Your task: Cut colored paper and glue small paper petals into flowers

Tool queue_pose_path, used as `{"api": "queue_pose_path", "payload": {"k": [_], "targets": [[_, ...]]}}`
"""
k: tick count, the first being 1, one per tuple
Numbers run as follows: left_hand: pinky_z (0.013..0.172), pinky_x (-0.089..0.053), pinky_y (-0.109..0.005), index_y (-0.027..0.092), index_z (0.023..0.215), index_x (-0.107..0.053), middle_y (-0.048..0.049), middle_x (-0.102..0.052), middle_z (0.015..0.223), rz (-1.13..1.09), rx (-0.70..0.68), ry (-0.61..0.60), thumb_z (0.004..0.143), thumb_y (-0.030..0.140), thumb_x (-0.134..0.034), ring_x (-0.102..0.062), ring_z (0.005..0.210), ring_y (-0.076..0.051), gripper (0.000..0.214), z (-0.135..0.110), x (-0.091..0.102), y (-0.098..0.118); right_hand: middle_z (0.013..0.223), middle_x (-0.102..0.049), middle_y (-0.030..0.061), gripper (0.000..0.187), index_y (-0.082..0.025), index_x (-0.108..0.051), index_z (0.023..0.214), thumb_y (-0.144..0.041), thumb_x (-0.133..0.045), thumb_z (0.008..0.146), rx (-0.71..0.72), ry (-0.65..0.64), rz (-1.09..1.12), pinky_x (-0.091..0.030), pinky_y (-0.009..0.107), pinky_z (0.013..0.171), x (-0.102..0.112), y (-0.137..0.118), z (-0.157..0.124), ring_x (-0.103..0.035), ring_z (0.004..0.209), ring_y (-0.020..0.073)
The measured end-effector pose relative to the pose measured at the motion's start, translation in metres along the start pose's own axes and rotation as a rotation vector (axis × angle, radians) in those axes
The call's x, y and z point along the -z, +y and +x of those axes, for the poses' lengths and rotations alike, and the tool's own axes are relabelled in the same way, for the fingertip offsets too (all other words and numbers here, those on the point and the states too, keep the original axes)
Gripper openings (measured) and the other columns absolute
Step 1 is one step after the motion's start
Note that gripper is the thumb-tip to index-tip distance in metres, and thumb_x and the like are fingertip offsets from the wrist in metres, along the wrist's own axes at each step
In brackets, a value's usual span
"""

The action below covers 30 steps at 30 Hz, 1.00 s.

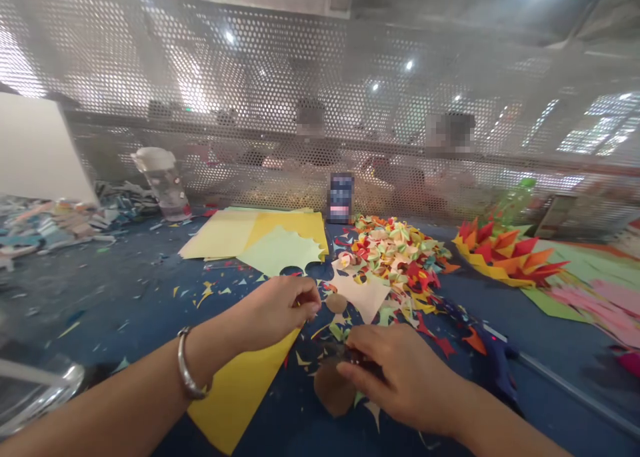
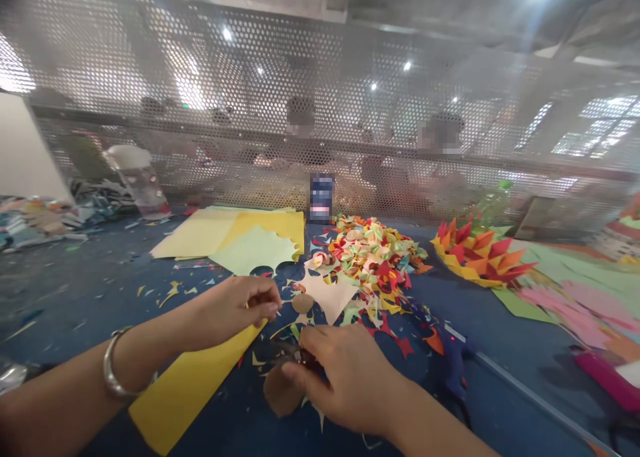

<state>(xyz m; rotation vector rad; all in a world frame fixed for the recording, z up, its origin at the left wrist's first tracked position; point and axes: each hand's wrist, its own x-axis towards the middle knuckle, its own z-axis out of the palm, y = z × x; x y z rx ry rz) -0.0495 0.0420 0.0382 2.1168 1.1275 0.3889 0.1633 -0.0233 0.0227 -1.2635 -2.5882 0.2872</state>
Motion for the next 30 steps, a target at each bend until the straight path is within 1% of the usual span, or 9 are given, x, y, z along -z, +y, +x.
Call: {"api": "queue_pose_path", "payload": {"k": [1,4,8,12,15,17,21,27,30], "targets": [[0.059,-0.040,-0.026,0.019,0.080,-0.059,-0.0025,-0.065,0.077,0.101,-0.025,0.036,0.082,0.035,-0.048,-0.058,0.069,-0.016,0.020,0.003,0.001,-0.002,0.066,-0.057,-0.0001,0.029,-0.019,-0.050,0.073,-0.042,-0.043,0.090,0.001,-0.012,-0.017,-0.023,0.025,0.049,0.000,0.000,0.000,-0.049,0.056,0.0128],[0.057,-0.037,-0.025,0.019,0.080,-0.064,-0.0023,-0.066,0.075,0.199,-0.042,0.002,0.077,0.036,-0.052,-0.056,0.067,-0.016,0.021,0.012,0.000,-0.007,0.068,-0.059,-0.0009,0.026,-0.019,-0.051,0.075,-0.040,-0.044,0.089,0.012,-0.038,-0.043,-0.022,0.025,0.049,-0.001,0.000,-0.001,-0.049,0.056,0.0127],[0.055,-0.037,-0.025,0.017,0.082,-0.065,-0.0041,-0.067,0.075,0.165,-0.032,-0.088,0.073,0.040,-0.055,-0.057,0.064,-0.016,0.027,0.023,-0.010,-0.005,0.071,-0.060,-0.0014,0.023,-0.019,-0.052,0.075,-0.038,-0.047,0.088,0.032,-0.069,-0.050,-0.023,0.025,0.050,-0.003,-0.002,-0.003,-0.050,0.057,0.0127],[0.054,-0.037,-0.024,0.015,0.077,-0.066,-0.0039,-0.067,0.070,0.119,-0.028,-0.183,0.069,0.032,-0.057,-0.055,0.060,-0.015,0.020,0.028,-0.014,-0.002,0.071,-0.060,-0.0014,0.020,-0.019,-0.054,0.076,-0.036,-0.050,0.086,0.035,-0.085,-0.061,-0.023,0.025,0.050,-0.004,-0.005,-0.004,-0.051,0.057,0.0128],[0.054,-0.036,-0.024,0.015,0.075,-0.065,-0.0027,-0.064,0.068,0.063,-0.044,-0.198,0.070,0.030,-0.057,-0.052,0.059,-0.013,0.018,0.028,-0.012,-0.001,0.071,-0.061,-0.0013,0.019,-0.019,-0.054,0.077,-0.036,-0.051,0.086,0.035,-0.089,-0.063,-0.023,0.025,0.050,-0.003,-0.006,-0.005,-0.052,0.058,0.0135],[0.055,-0.036,-0.024,0.014,0.076,-0.064,-0.0019,-0.062,0.068,0.041,-0.057,-0.149,0.073,0.032,-0.055,-0.051,0.061,-0.013,0.020,0.026,-0.010,-0.001,0.072,-0.061,-0.0010,0.021,-0.019,-0.054,0.077,-0.038,-0.051,0.086,0.029,-0.090,-0.066,-0.023,0.025,0.050,-0.003,-0.006,-0.005,-0.053,0.058,0.0142],[0.058,-0.036,-0.024,0.016,0.081,-0.061,-0.0016,-0.062,0.074,0.064,-0.092,0.007,0.080,0.033,-0.048,-0.052,0.066,-0.014,0.022,0.020,-0.010,-0.003,0.074,-0.063,-0.0005,0.020,-0.020,-0.055,0.080,-0.039,-0.052,0.086,0.026,-0.094,-0.069,-0.022,0.025,0.050,-0.002,-0.006,-0.006,-0.054,0.060,0.0155],[0.058,-0.034,-0.026,0.019,0.083,-0.059,-0.0012,-0.061,0.077,0.172,-0.083,0.166,0.081,0.029,-0.047,-0.052,0.066,-0.015,0.016,0.010,-0.014,-0.008,0.075,-0.063,0.0003,0.021,-0.020,-0.056,0.083,-0.041,-0.055,0.084,0.031,-0.092,-0.064,-0.023,0.026,0.051,-0.001,-0.006,-0.008,-0.056,0.062,0.0166],[0.065,-0.037,-0.027,0.020,0.080,-0.061,-0.0019,-0.062,0.084,0.213,-0.142,0.159,0.077,0.022,-0.050,-0.054,0.074,-0.016,0.011,0.003,-0.012,-0.005,0.076,-0.064,0.0010,0.021,-0.020,-0.057,0.083,-0.040,-0.055,0.085,0.016,-0.091,-0.071,-0.025,0.026,0.052,0.000,-0.005,-0.009,-0.057,0.063,0.0170]]}}
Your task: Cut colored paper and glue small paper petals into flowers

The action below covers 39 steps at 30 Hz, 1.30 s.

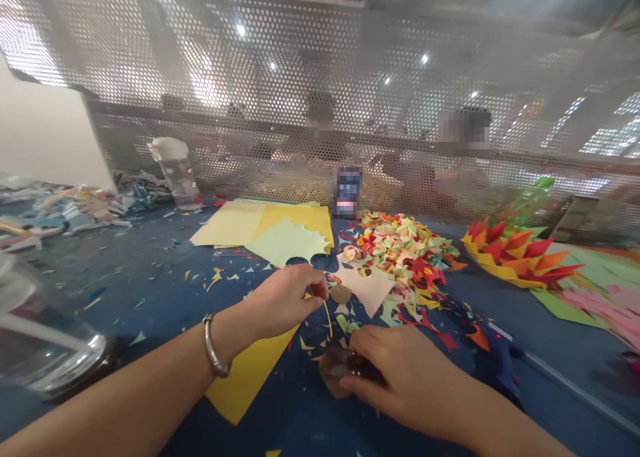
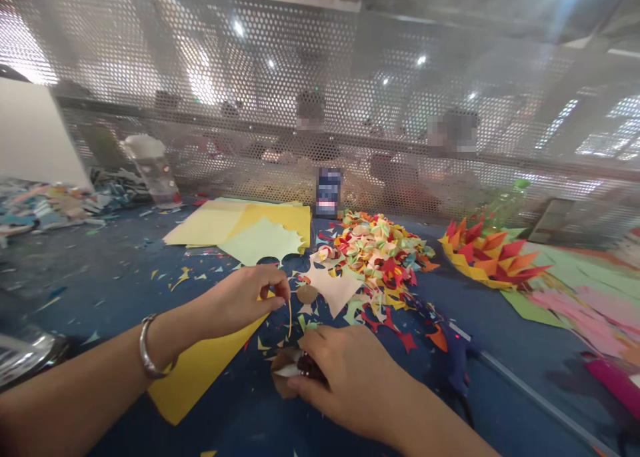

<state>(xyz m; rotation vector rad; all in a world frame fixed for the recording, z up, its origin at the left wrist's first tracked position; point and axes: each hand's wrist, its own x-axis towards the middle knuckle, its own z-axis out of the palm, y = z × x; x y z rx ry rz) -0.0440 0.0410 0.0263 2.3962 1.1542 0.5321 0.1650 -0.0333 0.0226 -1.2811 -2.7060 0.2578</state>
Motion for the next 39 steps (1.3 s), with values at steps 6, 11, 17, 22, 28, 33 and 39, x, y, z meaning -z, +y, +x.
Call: {"api": "queue_pose_path", "payload": {"k": [6,11,17,22,28,33,39], "targets": [[0.079,-0.039,-0.032,0.022,0.091,-0.062,-0.0032,-0.059,0.090,0.081,-0.222,-0.083,0.073,0.010,-0.051,-0.053,0.091,-0.020,0.024,-0.005,0.000,0.006,0.074,-0.064,0.0024,0.023,-0.019,-0.057,0.078,-0.040,-0.054,0.085,-0.051,-0.013,-0.041,-0.026,0.026,0.052,0.002,0.007,-0.002,-0.058,0.063,0.0174],[0.081,-0.040,-0.031,0.022,0.088,-0.059,-0.0031,-0.057,0.090,0.106,-0.309,-0.081,0.070,0.005,-0.048,-0.052,0.091,-0.020,0.028,-0.004,-0.005,0.004,0.066,-0.063,0.0019,0.026,-0.019,-0.057,0.073,-0.041,-0.052,0.086,-0.104,0.035,-0.112,-0.024,0.027,0.049,0.009,0.012,-0.003,-0.057,0.056,0.0166],[0.081,-0.040,-0.033,0.022,0.091,-0.060,-0.0035,-0.056,0.090,0.115,-0.275,-0.072,0.071,0.008,-0.049,-0.052,0.092,-0.020,0.027,-0.003,-0.006,0.002,0.058,-0.061,0.0019,0.031,-0.020,-0.055,0.066,-0.044,-0.052,0.085,-0.180,0.083,-0.191,-0.022,0.027,0.046,0.010,0.023,-0.004,-0.055,0.050,0.0169],[0.083,-0.041,-0.034,0.022,0.092,-0.063,-0.0054,-0.056,0.095,0.135,-0.261,-0.091,0.076,0.013,-0.050,-0.051,0.096,-0.022,0.023,-0.002,-0.010,0.000,0.058,-0.062,0.0023,0.031,-0.021,-0.054,0.064,-0.042,-0.050,0.086,-0.228,0.032,-0.201,-0.020,0.027,0.045,0.012,0.024,-0.005,-0.056,0.049,0.0180],[0.080,-0.041,-0.033,0.021,0.087,-0.061,-0.0051,-0.055,0.092,0.129,-0.268,-0.123,0.078,0.015,-0.050,-0.051,0.092,-0.021,0.015,-0.002,-0.008,0.003,0.055,-0.061,0.0033,0.032,-0.021,-0.054,0.061,-0.044,-0.054,0.083,-0.273,0.055,-0.306,-0.020,0.028,0.044,0.011,0.028,-0.004,-0.057,0.048,0.0205],[0.081,-0.040,-0.032,0.020,0.084,-0.059,-0.0051,-0.055,0.090,0.109,-0.284,-0.130,0.082,0.016,-0.049,-0.050,0.091,-0.020,0.011,-0.001,-0.009,0.002,0.061,-0.063,0.0045,0.029,-0.021,-0.055,0.066,-0.044,-0.053,0.083,-0.293,0.057,-0.369,-0.027,0.029,0.045,0.010,0.029,-0.003,-0.060,0.053,0.0233],[0.080,-0.039,-0.029,0.019,0.086,-0.058,-0.0028,-0.058,0.091,-0.010,-0.231,-0.100,0.081,0.014,-0.049,-0.052,0.089,-0.017,0.011,0.000,-0.001,0.004,0.072,-0.061,0.0036,0.022,-0.020,-0.056,0.081,-0.039,-0.048,0.088,-0.256,0.140,-0.226,-0.037,0.029,0.053,0.013,0.020,-0.001,-0.060,0.062,0.0200]]}}
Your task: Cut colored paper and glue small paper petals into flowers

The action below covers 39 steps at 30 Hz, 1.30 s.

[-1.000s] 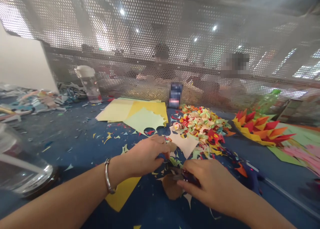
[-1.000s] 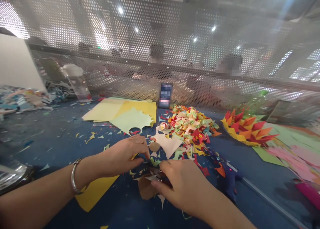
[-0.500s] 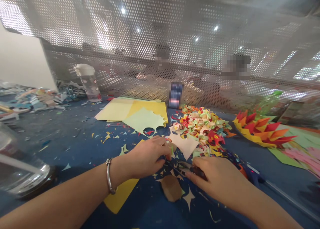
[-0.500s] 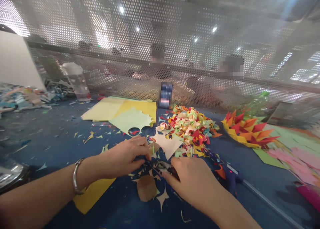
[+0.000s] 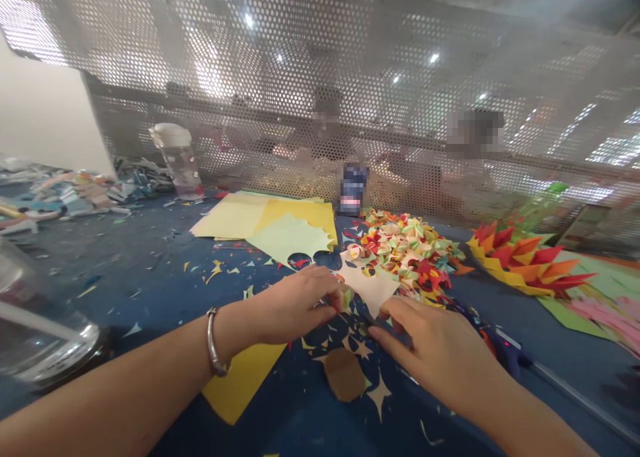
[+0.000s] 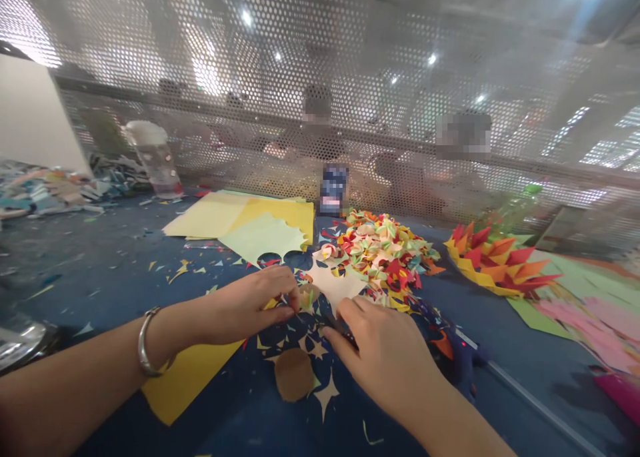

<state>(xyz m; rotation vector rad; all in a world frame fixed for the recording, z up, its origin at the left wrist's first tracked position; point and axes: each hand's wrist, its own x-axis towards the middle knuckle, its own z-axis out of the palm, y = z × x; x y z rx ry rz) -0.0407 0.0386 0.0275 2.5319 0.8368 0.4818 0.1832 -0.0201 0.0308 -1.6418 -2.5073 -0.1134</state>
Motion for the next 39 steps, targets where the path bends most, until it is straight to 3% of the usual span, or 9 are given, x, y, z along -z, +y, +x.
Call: {"api": "queue_pose_path", "payload": {"k": [7,16,22,28,33,39], "targets": [[0.061,-0.038,-0.025,0.018,0.084,-0.061,-0.0016,-0.063,0.080,-0.144,0.192,-0.004,0.078,0.019,-0.052,-0.055,0.070,-0.014,0.011,0.002,0.005,0.003,0.071,-0.059,0.0002,0.016,-0.021,-0.055,0.081,-0.033,-0.049,0.088,0.088,0.016,0.246,-0.038,0.027,0.053,0.000,-0.009,0.000,-0.054,0.060,0.0150],[0.062,-0.040,-0.024,0.017,0.083,-0.060,-0.0014,-0.061,0.076,-0.659,0.264,0.146,0.078,0.036,-0.060,-0.052,0.068,-0.012,0.020,0.003,-0.014,0.017,0.076,-0.058,-0.0010,0.012,-0.021,-0.058,0.094,-0.029,-0.056,0.086,0.094,0.275,0.552,-0.043,0.023,0.053,-0.002,-0.012,-0.001,-0.052,0.055,0.0098],[0.058,-0.037,-0.022,0.018,0.082,-0.060,0.0025,-0.057,0.069,-0.656,0.236,0.200,0.077,0.034,-0.063,-0.049,0.063,-0.009,0.017,0.003,-0.021,0.024,0.071,-0.058,-0.0024,0.009,-0.021,-0.059,0.085,-0.024,-0.052,0.089,0.089,0.338,0.603,-0.041,0.023,0.056,0.000,-0.012,-0.001,-0.052,0.057,0.0098],[0.074,-0.044,-0.026,0.019,0.097,-0.059,-0.0013,-0.066,0.086,-0.762,0.123,0.059,0.083,0.023,-0.052,-0.059,0.081,-0.013,0.015,0.000,-0.009,0.021,0.069,-0.058,-0.0022,0.013,-0.020,-0.058,0.081,-0.027,-0.051,0.089,0.042,0.295,0.596,-0.040,0.024,0.055,0.000,-0.008,0.001,-0.051,0.058,0.0106],[0.070,-0.044,-0.023,0.020,0.094,-0.067,-0.0004,-0.068,0.087,-0.485,0.040,0.014,0.079,0.015,-0.055,-0.059,0.078,-0.012,0.020,-0.001,-0.002,0.021,0.068,-0.058,-0.0022,0.015,-0.021,-0.058,0.079,-0.028,-0.050,0.089,0.038,0.250,0.622,-0.039,0.024,0.054,0.001,-0.008,0.001,-0.050,0.057,0.0106],[0.073,-0.045,-0.023,0.020,0.091,-0.069,-0.0010,-0.070,0.088,-0.414,0.016,0.063,0.082,0.024,-0.057,-0.061,0.078,-0.012,0.016,-0.001,-0.002,0.025,0.065,-0.055,-0.0023,0.016,-0.021,-0.058,0.081,-0.030,-0.049,0.090,0.024,0.198,0.679,-0.039,0.024,0.051,-0.001,-0.008,0.001,-0.049,0.054,0.0106]]}}
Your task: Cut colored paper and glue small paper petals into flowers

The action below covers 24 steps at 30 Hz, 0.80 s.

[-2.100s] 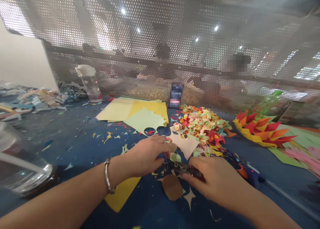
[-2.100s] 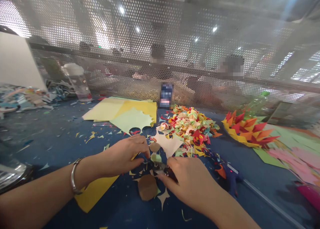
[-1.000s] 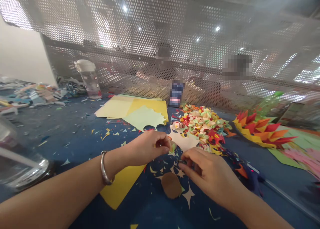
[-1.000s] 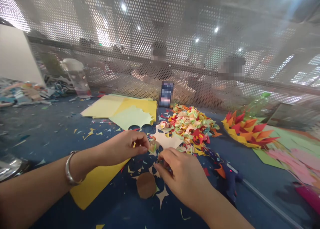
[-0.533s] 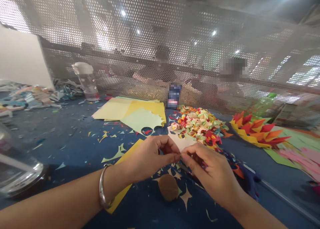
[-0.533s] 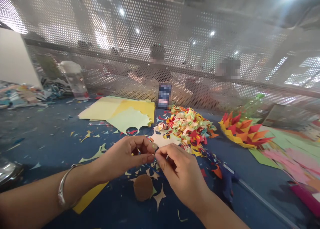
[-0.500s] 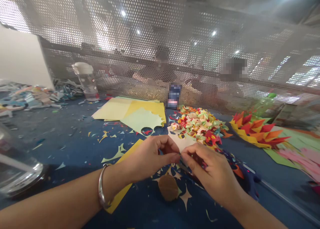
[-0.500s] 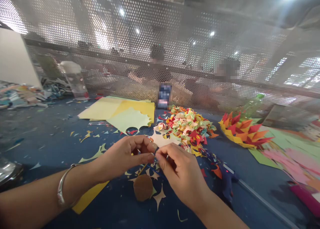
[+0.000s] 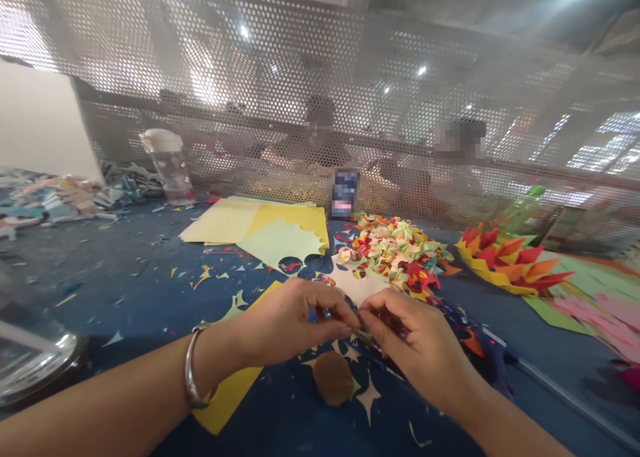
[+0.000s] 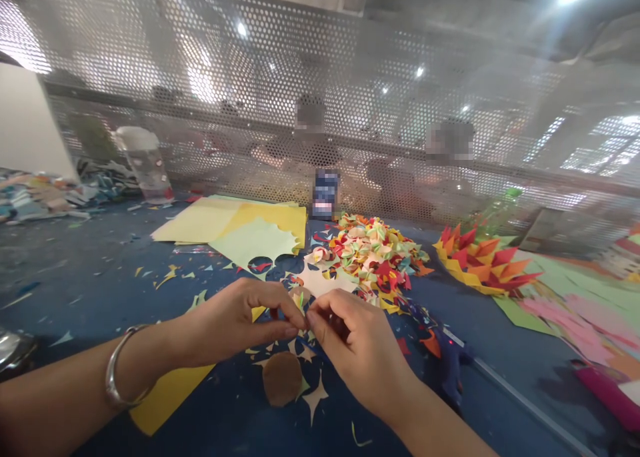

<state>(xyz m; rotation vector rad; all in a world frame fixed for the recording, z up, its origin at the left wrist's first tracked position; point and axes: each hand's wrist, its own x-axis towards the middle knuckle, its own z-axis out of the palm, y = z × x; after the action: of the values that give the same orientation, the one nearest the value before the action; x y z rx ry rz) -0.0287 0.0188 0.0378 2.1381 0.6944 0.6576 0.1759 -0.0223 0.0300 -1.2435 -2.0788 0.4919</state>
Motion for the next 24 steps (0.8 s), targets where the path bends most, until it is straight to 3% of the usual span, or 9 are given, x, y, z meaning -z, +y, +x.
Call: {"api": "queue_pose_path", "payload": {"k": [5,9,13,24], "targets": [[0.071,-0.045,-0.025,0.019,0.086,-0.070,-0.0024,-0.069,0.083,-0.039,0.055,0.034,0.080,0.028,-0.059,-0.059,0.075,-0.013,0.015,0.000,-0.003,-0.001,0.064,-0.054,-0.0026,0.018,-0.021,-0.057,0.080,-0.033,-0.048,0.090,-0.026,-0.019,0.028,-0.038,0.024,0.050,-0.001,0.000,-0.001,-0.048,0.053,0.0104],[0.063,-0.044,-0.024,0.016,0.084,-0.067,-0.0028,-0.067,0.077,-0.224,0.156,0.018,0.078,0.032,-0.062,-0.057,0.069,-0.013,0.018,0.000,-0.008,-0.005,0.064,-0.053,-0.0028,0.018,-0.021,-0.057,0.081,-0.034,-0.049,0.090,-0.048,-0.028,0.057,-0.038,0.023,0.049,-0.001,0.000,-0.001,-0.049,0.052,0.0098],[0.065,-0.045,-0.026,0.016,0.082,-0.063,-0.0031,-0.066,0.078,-0.341,0.190,0.024,0.076,0.033,-0.064,-0.059,0.072,-0.013,0.018,0.000,-0.012,-0.009,0.064,-0.053,-0.0030,0.019,-0.021,-0.057,0.082,-0.035,-0.049,0.090,-0.062,-0.042,0.076,-0.038,0.023,0.048,-0.001,0.000,-0.002,-0.049,0.051,0.0093],[0.068,-0.046,-0.028,0.017,0.078,-0.060,-0.0031,-0.067,0.077,-0.386,0.236,0.089,0.073,0.028,-0.065,-0.059,0.072,-0.014,0.014,-0.002,-0.016,-0.012,0.061,-0.052,-0.0040,0.018,-0.021,-0.058,0.082,-0.035,-0.049,0.090,-0.071,-0.035,0.092,-0.038,0.022,0.046,-0.002,-0.001,-0.003,-0.048,0.049,0.0084]]}}
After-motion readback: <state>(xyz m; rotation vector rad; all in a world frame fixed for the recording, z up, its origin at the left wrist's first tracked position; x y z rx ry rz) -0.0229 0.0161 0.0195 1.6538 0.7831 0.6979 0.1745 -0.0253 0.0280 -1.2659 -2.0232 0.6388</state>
